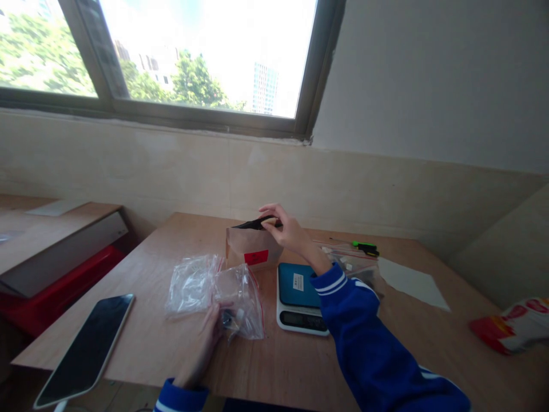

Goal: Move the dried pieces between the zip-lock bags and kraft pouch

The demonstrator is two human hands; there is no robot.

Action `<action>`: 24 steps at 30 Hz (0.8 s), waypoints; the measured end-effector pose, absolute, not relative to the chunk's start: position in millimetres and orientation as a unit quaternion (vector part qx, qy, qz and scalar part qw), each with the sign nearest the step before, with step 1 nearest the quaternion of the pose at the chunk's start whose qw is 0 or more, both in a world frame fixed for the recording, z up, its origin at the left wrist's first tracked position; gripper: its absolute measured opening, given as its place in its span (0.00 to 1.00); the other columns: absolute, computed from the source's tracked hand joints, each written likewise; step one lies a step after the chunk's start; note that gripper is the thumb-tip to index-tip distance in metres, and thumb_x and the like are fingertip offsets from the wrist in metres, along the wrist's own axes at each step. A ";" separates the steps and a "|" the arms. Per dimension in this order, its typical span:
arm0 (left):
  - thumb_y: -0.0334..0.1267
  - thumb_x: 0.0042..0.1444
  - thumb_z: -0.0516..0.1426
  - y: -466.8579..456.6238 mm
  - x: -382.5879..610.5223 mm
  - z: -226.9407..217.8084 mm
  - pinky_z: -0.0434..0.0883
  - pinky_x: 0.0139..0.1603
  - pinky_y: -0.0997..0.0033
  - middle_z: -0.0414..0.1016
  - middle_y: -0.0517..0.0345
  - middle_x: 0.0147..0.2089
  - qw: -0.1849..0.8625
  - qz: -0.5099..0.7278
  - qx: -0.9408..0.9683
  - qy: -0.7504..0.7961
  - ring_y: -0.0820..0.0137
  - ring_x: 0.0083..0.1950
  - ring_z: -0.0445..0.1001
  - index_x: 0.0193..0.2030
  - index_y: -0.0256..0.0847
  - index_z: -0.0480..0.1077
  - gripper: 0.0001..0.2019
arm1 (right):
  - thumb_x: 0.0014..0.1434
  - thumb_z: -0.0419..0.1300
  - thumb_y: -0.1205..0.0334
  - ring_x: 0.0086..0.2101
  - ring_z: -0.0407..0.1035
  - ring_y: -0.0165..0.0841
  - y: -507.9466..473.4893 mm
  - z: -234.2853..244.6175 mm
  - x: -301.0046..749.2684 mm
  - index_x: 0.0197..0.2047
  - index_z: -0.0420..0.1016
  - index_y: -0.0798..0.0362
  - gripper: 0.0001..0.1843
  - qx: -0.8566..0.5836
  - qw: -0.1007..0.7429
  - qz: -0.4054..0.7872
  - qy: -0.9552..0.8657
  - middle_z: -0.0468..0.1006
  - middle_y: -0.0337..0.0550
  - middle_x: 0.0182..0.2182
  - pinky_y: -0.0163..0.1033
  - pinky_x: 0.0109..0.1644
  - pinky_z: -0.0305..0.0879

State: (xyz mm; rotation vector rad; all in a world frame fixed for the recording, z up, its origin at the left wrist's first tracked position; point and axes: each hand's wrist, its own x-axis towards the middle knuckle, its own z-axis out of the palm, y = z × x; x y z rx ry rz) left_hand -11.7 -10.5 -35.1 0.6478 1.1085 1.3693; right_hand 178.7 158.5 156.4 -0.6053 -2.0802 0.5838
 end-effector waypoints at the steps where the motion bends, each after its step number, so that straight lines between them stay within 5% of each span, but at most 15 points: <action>1: 0.57 0.53 0.58 -10.7 -11.8 -35.3 0.67 0.59 0.57 0.77 0.50 0.52 0.591 0.590 0.278 0.474 0.56 0.57 0.71 0.47 0.40 0.74 0.24 | 0.61 0.55 0.65 0.42 0.73 0.34 156.6 156.2 179.2 0.49 0.70 0.51 0.13 -0.248 0.426 0.227 -0.840 0.77 0.44 0.42 0.40 0.46 0.71; 9: 0.57 0.53 0.57 -10.3 -11.4 -34.0 0.69 0.57 0.56 0.77 0.50 0.50 0.601 0.590 0.270 0.466 0.56 0.56 0.72 0.50 0.40 0.72 0.26 | 0.66 0.50 0.63 0.47 0.67 0.39 132.0 157.4 187.4 0.41 0.77 0.54 0.13 -0.249 0.402 0.047 -0.880 0.71 0.51 0.43 0.48 0.54 0.65; 17: 0.58 0.51 0.59 -11.1 -9.2 -30.5 0.70 0.54 0.56 0.78 0.49 0.48 0.590 0.596 0.283 0.466 0.54 0.54 0.73 0.45 0.39 0.74 0.25 | 0.67 0.48 0.65 0.44 0.66 0.39 120.6 155.3 190.1 0.50 0.74 0.51 0.15 -0.250 0.355 0.011 -0.901 0.75 0.47 0.40 0.48 0.51 0.67; 24: 0.57 0.53 0.58 -12.5 -10.8 -28.0 0.70 0.53 0.56 0.77 0.47 0.50 0.594 0.586 0.292 0.467 0.54 0.55 0.72 0.46 0.38 0.73 0.25 | 0.65 0.50 0.67 0.52 0.63 0.43 114.6 146.6 187.8 0.46 0.75 0.53 0.13 -0.281 0.369 -0.058 -0.884 0.71 0.52 0.52 0.52 0.58 0.63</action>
